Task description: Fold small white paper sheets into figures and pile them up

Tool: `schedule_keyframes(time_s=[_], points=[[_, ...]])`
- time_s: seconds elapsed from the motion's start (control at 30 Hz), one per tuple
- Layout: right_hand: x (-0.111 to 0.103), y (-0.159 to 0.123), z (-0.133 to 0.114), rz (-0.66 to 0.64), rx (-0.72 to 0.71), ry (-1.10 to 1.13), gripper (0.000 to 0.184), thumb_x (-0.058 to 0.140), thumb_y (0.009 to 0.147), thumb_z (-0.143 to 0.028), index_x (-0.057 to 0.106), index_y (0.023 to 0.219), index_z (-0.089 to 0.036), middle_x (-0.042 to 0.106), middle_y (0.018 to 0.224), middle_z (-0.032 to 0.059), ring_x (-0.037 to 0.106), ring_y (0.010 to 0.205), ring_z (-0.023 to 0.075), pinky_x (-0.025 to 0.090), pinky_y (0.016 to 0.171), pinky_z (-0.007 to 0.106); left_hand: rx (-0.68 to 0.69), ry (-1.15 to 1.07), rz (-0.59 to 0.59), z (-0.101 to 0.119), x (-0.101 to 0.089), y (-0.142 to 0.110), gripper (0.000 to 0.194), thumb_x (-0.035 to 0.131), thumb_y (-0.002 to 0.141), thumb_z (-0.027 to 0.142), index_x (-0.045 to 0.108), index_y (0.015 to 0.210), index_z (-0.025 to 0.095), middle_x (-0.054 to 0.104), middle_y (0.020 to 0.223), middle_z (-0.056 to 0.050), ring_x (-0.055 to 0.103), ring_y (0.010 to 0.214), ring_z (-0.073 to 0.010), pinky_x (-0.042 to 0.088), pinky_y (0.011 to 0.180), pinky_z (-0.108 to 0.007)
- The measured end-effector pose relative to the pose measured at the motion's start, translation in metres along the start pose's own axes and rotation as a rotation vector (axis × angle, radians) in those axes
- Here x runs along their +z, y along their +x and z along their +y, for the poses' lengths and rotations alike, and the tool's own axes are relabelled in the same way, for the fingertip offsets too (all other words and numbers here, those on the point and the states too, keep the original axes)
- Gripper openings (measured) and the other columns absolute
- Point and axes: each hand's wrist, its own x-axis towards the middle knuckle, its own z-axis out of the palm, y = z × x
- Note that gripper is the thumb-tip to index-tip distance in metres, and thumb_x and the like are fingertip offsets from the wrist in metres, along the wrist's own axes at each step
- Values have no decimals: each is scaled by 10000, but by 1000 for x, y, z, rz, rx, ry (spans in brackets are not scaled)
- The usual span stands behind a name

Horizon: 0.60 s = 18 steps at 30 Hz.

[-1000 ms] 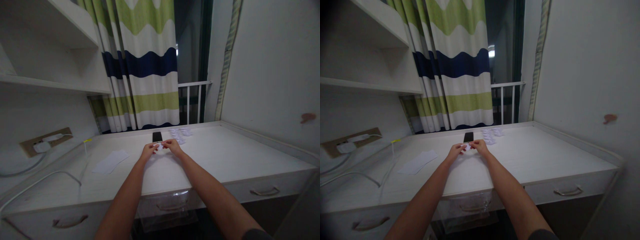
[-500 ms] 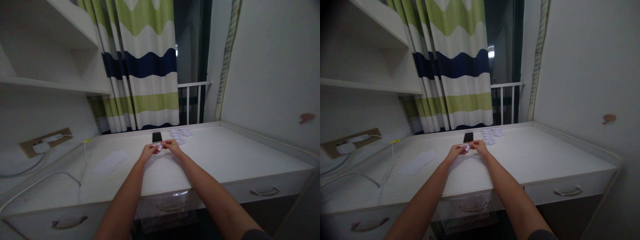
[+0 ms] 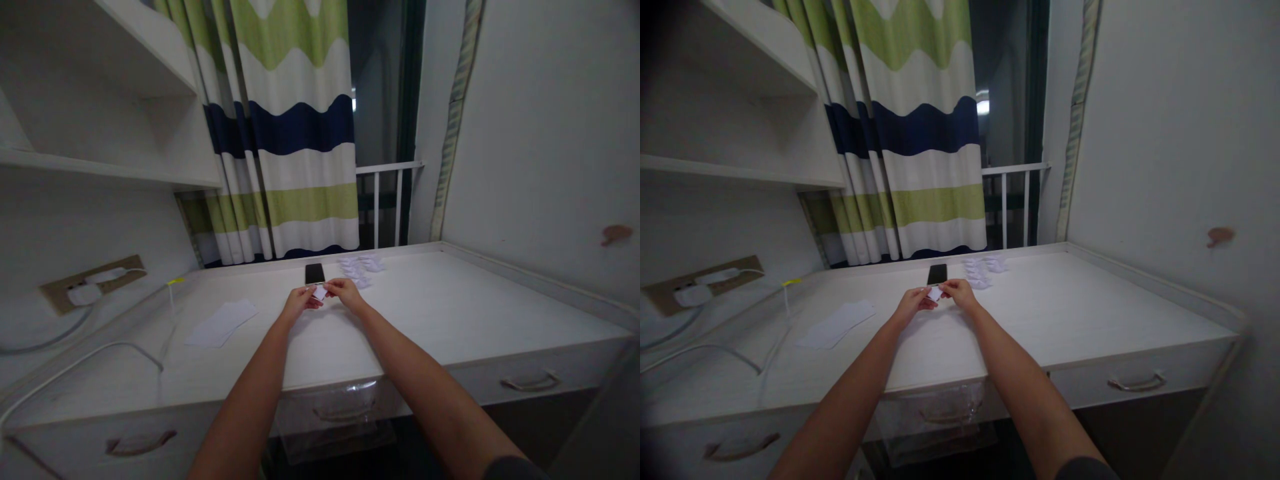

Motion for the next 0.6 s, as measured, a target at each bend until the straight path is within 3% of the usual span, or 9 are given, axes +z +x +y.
schedule_keyframes(time_s=[0.6], points=[[1, -3, -1, -17, 52, 38, 327, 652, 565, -406, 648, 715, -115, 632, 591, 32, 569, 556, 112, 418, 549, 231, -29, -75, 48, 1, 3, 1, 210, 566, 733, 288, 601, 789, 88, 654, 655, -59, 612, 543, -128, 503, 589, -258]])
